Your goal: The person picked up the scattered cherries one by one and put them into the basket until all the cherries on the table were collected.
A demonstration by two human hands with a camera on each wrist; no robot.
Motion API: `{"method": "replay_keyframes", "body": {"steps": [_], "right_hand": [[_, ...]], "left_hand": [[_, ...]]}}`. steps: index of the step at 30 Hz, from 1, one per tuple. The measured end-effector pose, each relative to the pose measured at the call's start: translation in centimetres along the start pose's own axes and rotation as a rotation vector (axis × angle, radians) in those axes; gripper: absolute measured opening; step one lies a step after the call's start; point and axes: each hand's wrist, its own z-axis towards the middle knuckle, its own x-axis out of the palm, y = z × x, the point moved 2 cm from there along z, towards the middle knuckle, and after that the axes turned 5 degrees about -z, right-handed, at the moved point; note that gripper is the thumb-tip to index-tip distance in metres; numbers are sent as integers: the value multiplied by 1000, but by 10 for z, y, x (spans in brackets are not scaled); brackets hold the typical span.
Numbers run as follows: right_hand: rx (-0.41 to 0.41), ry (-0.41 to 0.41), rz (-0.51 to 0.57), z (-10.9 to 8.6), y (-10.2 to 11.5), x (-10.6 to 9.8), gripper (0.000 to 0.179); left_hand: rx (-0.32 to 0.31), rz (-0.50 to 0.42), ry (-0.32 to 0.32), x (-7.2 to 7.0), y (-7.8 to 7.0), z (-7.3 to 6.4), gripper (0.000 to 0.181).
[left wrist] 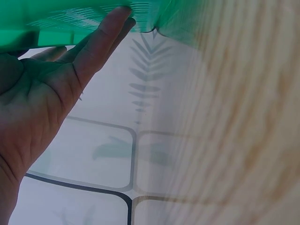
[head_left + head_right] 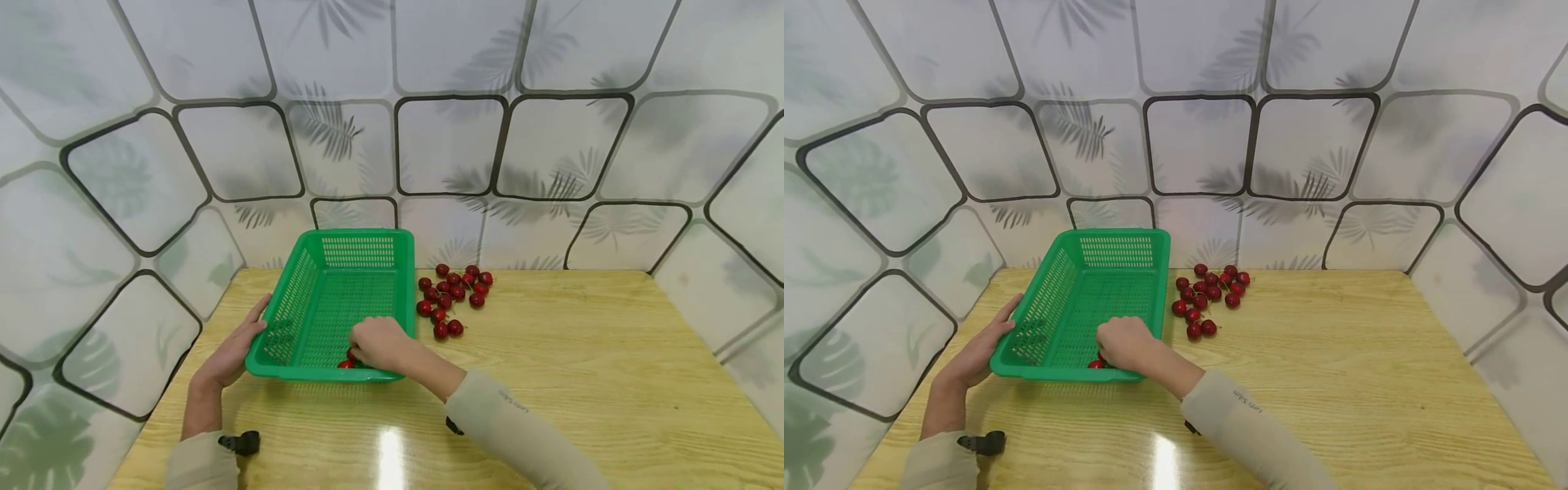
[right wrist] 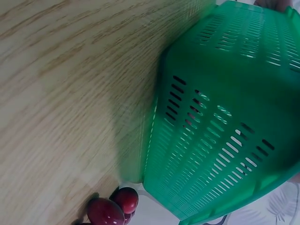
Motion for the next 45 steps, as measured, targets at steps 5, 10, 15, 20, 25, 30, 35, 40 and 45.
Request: {"method": "replay_keyframes", "body": {"steps": [5,10,15,20,25,30,35,40,45], "right_hand": [[70,19,-38,-1,-1,0,40],[106,30,-30,-1,-1,0,44],[114,18,5,-1,-3,1,46],[113,-13,5,-1,-3,1,46],[118,-45,27,-1,-3,-1,46],[112,-63,63,-2,-2,-4,34],[105,-78,63,-3,-1,-5,14],[89,-156,139,-5,-2,-6,18],[59,-313,213,-9,-5,-15,16]], "left_hand": [[5,-2,0,0,-1,0,64],[14,-9,11,0,-1,-1,63],[4,-10,3,0,-1,-1,63],[-10,-22,-2,1,-1,0,63],[-9,-19,-9,0,-2,-1,64],[-4,-6,-5,1,-2,-1,64],[5,-9,4,1,-2,-1,64],[8,-1,6,1,-2,-1,64],[-1,-5,3,2,-2,-2,65]]}}
